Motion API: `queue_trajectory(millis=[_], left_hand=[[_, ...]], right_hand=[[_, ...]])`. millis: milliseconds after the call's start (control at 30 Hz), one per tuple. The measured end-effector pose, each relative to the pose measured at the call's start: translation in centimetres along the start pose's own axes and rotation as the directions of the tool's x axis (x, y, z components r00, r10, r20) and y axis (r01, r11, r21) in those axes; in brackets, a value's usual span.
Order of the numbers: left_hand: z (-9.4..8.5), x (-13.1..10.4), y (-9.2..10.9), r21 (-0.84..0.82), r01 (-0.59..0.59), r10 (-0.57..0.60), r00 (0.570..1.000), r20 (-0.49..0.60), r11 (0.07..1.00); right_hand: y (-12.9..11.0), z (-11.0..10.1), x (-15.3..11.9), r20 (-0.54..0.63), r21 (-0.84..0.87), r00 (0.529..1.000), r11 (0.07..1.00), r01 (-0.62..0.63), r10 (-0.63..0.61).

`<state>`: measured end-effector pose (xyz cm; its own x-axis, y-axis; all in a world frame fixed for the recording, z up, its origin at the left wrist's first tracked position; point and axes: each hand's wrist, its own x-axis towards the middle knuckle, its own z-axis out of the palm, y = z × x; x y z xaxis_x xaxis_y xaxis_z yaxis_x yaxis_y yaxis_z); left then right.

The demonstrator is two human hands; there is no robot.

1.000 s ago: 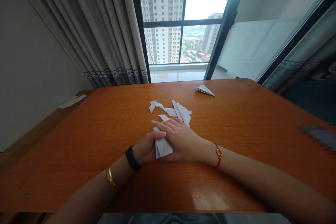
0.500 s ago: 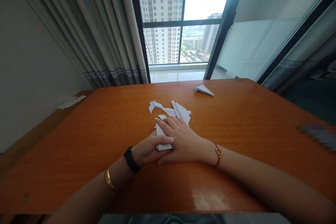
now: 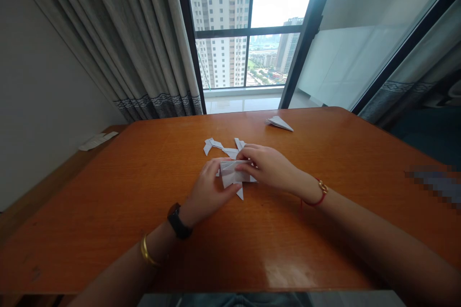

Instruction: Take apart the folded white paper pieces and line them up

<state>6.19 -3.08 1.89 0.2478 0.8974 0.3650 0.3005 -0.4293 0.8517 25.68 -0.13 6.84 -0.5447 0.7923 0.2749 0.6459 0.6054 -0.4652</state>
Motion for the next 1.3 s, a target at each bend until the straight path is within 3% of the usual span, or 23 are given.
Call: queue_trajectory(millis=[100, 200, 367, 467, 600, 767, 867, 967, 1067, 1167, 1300], left_hand=[[-0.4, 0.4, -0.5, 0.152, 0.018, -0.018, 1.000, 0.003, 0.988], [-0.5, 0.5, -0.8, 0.178, 0.057, -0.073, 0.994, 0.085, 0.982], [-0.4, 0.6, -1.4, 0.213, 0.028, -0.053, 0.992, 0.113, 0.977], [-0.4, 0.7, -2.1, 0.220, 0.021, -0.053, 0.989, 0.140, 0.975], [-0.3, 0.8, -2.3, 0.181, 0.048, -0.066, 0.993, 0.096, 0.982], [-0.1, 0.9, -2.1, -0.163, 0.278, -0.276, 0.961, 0.031, 0.947], [0.0, 1.0, -2.1, -0.278, 0.317, -0.315, 0.948, 0.053, 0.907], [0.1, 1.0, -1.9, -0.322, 0.318, -0.320, 0.946, 0.048, 0.892], [0.2, 0.8, -1.5, -0.297, 0.332, -0.334, 0.941, 0.043, 0.896], [0.3, 0.7, -1.1, -0.267, 0.346, -0.343, 0.938, 0.059, 0.900], [0.4, 0.7, -1.1, -0.208, 0.358, -0.350, 0.934, 0.077, 0.910]], right_hand=[[0.4, -0.6, 0.0, 0.064, -0.080, 0.998, 0.997, -0.001, 0.006], [0.8, -0.6, 0.0, 0.144, -0.006, 0.990, 1.000, -0.004, 0.004], [1.7, 0.6, -0.1, 0.269, 0.071, 0.954, 0.985, -0.160, 0.135], [2.2, 1.5, -0.1, 0.305, 0.075, 0.946, 0.988, -0.136, 0.107], [2.3, 2.0, 0.1, 0.209, 0.121, 0.973, 0.985, -0.122, 0.095], [2.1, 2.6, 0.6, 0.030, 0.296, 0.987, 0.942, -0.158, 0.157], [2.4, 3.0, 1.0, 0.010, 0.367, 0.988, 0.919, -0.145, 0.152], [4.6, 1.9, 1.5, 0.016, 0.433, 0.980, 0.882, -0.184, 0.197], [9.1, -0.7, 1.4, -0.089, 0.314, 0.920, 0.888, -0.337, 0.381], [14.5, -3.1, 0.4, -0.210, 0.115, 0.795, 0.821, -0.558, 0.570], [19.4, -3.7, -1.2, -0.249, 0.058, 0.692, 0.724, -0.687, 0.677]])
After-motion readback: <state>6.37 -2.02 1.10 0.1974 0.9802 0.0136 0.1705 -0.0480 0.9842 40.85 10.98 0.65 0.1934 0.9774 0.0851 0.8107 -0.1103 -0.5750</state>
